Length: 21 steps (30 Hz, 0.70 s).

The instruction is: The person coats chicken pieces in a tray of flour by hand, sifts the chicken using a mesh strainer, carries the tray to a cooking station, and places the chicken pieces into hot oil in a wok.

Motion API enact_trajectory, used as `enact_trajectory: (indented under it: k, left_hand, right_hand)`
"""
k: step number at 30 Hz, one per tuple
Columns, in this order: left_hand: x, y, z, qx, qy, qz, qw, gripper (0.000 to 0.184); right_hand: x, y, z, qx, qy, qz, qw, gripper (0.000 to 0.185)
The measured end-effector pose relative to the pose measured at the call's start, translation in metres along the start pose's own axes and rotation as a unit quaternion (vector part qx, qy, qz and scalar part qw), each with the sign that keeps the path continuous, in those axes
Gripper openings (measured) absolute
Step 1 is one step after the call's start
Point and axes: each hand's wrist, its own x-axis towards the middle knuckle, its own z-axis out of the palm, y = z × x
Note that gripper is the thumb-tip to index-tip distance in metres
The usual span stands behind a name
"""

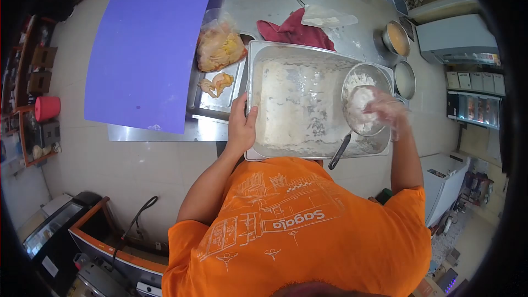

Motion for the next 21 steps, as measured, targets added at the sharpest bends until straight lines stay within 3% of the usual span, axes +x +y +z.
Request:
enact_trajectory:
  k: [3, 5, 6, 9, 11, 12, 13, 16, 18, 20, 21]
  left_hand:
    - [0.001, 0.004, -0.001, 0.001, -0.006, -0.008, 1.000, 0.044]
    - [0.001, 0.000, 0.001, 0.002, -0.006, 0.004, 1.000, 0.044]
    - [0.001, 0.000, 0.001, 0.008, -0.007, 0.005, 1.000, 0.044]
    - [0.001, -0.002, 0.001, 0.006, -0.007, 0.006, 1.000, 0.044]
    - [0.001, -0.005, 0.002, -0.003, -0.009, 0.006, 1.000, 0.044]
    - [0.001, -0.008, 0.003, -0.006, -0.010, 0.006, 1.000, 0.044]
    - [0.001, -0.010, 0.003, -0.009, -0.009, 0.006, 1.000, 0.044]
    - [0.000, -0.002, 0.001, 0.011, 0.004, 0.017, 1.000, 0.043]
    - [0.002, 0.000, 0.000, 0.010, 0.005, 0.013, 1.000, 0.043]
    - [-0.001, 0.002, 0.001, -0.007, 0.004, 0.005, 1.000, 0.042]
    - [-0.003, 0.003, 0.000, -0.003, 0.001, 0.006, 1.000, 0.042]
  right_hand:
    - [-0.028, -0.054, 0.001, -0.249, 0.093, 0.081, 0.961, 0.058]
    - [-0.017, -0.052, -0.003, -0.361, 0.089, 0.083, 0.924, 0.064]
    - [-0.006, -0.009, -0.005, -0.413, 0.175, -0.030, 0.893, 0.055]
    - [0.018, -0.077, 0.041, -0.415, 0.195, -0.078, 0.885, 0.051]
    - [0.051, -0.089, 0.093, -0.338, 0.063, -0.075, 0.936, 0.042]
    - [0.076, -0.067, 0.121, -0.344, -0.006, -0.120, 0.931, 0.043]
    - [0.096, -0.057, 0.150, -0.343, -0.097, -0.043, 0.933, 0.048]
    - [0.105, -0.036, 0.220, -0.290, -0.155, 0.048, 0.943, 0.050]
    - [0.124, -0.040, 0.252, -0.304, -0.181, -0.016, 0.935, 0.049]
    - [0.150, -0.024, 0.290, -0.375, -0.213, -0.190, 0.882, 0.048]
    - [0.156, -0.013, 0.302, -0.315, -0.191, -0.192, 0.910, 0.044]
